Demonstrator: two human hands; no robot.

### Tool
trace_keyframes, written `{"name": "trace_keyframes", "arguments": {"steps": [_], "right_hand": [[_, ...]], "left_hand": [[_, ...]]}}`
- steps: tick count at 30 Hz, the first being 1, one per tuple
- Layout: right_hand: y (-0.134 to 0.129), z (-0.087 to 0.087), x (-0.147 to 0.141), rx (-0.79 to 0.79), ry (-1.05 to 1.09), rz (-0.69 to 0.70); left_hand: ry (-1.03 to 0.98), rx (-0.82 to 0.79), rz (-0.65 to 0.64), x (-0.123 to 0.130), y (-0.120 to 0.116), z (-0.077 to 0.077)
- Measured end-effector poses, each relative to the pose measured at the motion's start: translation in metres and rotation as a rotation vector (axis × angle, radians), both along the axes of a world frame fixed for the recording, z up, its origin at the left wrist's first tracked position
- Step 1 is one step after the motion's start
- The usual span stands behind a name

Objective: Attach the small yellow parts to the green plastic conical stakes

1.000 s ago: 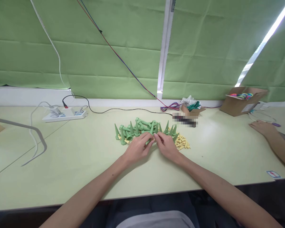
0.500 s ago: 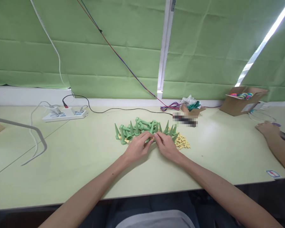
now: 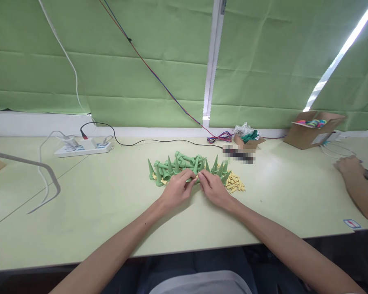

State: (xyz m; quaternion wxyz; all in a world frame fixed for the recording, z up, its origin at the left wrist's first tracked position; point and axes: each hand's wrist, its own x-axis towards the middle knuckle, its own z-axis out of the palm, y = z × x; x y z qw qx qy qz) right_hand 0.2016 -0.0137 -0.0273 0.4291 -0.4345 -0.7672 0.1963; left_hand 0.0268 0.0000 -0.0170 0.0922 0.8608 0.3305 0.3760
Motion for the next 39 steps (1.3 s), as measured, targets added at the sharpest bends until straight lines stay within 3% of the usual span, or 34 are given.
{"name": "trace_keyframes", "arguments": {"steps": [39], "right_hand": [[0.0018, -0.0031, 0.0013, -0.003, -0.009, -0.02]], "left_hand": [[-0.014, -0.013, 0.015, -0.0011, 0.0037, -0.0027]]}}
